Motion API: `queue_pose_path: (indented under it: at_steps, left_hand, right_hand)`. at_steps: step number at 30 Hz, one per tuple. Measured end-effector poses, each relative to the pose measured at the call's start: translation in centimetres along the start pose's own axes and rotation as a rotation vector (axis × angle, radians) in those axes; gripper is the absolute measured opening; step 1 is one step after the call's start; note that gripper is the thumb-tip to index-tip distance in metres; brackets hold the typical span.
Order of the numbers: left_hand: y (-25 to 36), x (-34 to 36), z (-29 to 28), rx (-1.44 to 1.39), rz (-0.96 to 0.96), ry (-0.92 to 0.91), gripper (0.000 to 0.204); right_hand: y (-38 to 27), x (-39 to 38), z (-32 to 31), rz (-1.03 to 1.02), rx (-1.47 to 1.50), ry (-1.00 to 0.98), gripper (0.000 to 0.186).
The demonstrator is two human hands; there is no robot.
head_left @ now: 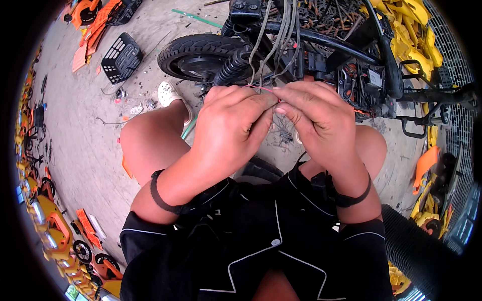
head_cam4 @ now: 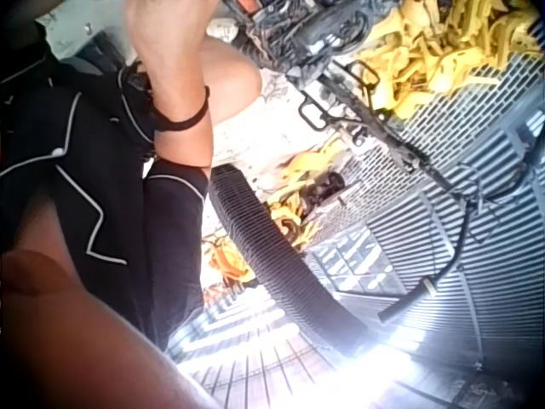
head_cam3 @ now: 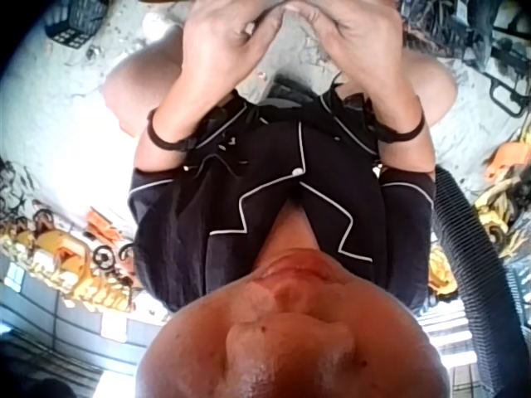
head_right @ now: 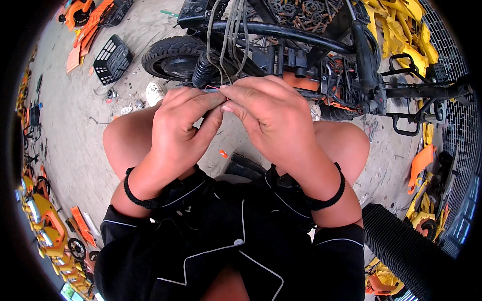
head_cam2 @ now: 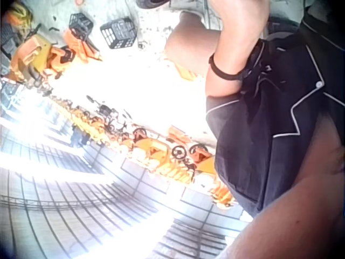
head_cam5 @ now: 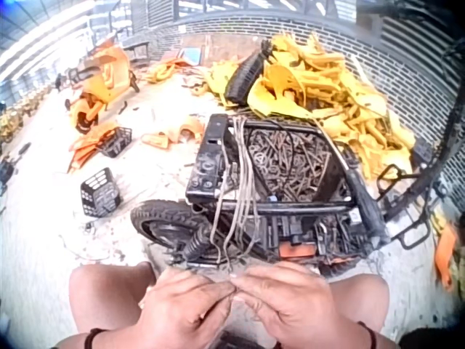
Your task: The person twists and joins the ends of electrical wires while working on a motorcycle engine area.
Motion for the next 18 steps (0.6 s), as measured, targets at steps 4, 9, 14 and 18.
queue_pose_path:
  at_steps: [4, 9, 14, 18]
  left_hand:
    - [-0.1, 0.0, 0.0, -0.045, -0.026, -0.001, 0.020]
    - [-0.1, 0.0, -0.1, -0.051, -0.050, 0.000, 0.019]
    - [-0.1, 0.0, -0.2, -0.052, -0.059, 0.007, 0.017]
    - [-0.3, -0.1, -0.3, -0.091, -0.096, 0.005, 0.015]
  right_hand:
    - [0.0, -0.2, 0.1, 0.069, 0.019, -0.030, 0.026]
    - [-0.5, -0.2, 0.1, -0.054, -0.142, 0.007, 0.023]
    - [-0.8, -0.3, 0.1, -0.110, -0.177, 0.041, 0.021]
    - [-1.0, -0.1, 0.0, -0.110, -0.170, 0.043, 0.021]
Point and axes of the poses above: each hand's wrist, its own x-axis towards the middle knuckle, its own z-axis out of the palm, y = z × x, the point moved 5 cm from there along x, towards the middle knuckle, and after that the axes turned 10 degrees about z, right-handed, at the moved point
